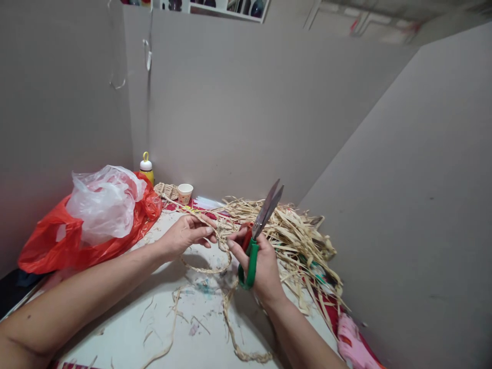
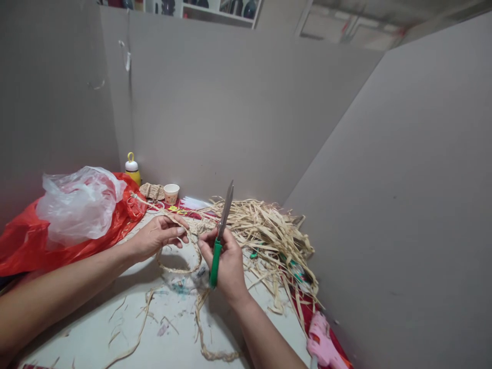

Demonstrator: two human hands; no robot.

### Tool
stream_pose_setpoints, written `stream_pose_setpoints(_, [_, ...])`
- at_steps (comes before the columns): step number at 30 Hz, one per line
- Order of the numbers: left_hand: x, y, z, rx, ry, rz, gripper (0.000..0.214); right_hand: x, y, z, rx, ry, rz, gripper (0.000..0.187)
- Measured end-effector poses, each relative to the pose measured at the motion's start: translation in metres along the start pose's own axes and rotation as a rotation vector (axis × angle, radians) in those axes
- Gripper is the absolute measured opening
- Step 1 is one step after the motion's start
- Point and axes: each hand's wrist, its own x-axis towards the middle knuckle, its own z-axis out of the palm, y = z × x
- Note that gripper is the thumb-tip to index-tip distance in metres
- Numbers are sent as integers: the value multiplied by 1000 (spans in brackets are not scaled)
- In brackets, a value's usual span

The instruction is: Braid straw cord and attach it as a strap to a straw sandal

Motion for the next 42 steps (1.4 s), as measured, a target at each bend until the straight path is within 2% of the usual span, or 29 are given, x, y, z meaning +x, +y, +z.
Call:
stream_pose_setpoints(8, [-1,-3,2,-4,-46,-1,22,-3,-8,3,24,-37,15,22])
stream_pose_setpoints(14, [-3,-2,5,-26,-28,-23,21,-4,-10,5,37,-65,48,23])
stream_pose_setpoints(19, [-1,4,2,-80,-12,-16,20,-1,-4,2,-13,-35,10,22])
stream_pose_setpoints(22, [-1,14,-3,-126,-2,7,16,4,4,-7,-127,-35,-50,23])
stream_pose_setpoints(27, [-3,34,-11,-162,-60,39,10,12,17,-20,-508,-189,-233,24])
stream_pose_setpoints(31, [-6,45,-14,-150,-43,44,10,14,25,-23,-703,-252,-368,27])
stream_pose_setpoints(36, [-7,49,-16,-136,-32,68,10,16,33,-26,-815,-261,-450,25])
stream_pose_setpoints(42, [-4,41,-17,-115,-39,46,10,17,34,-26,-858,-235,-564,25])
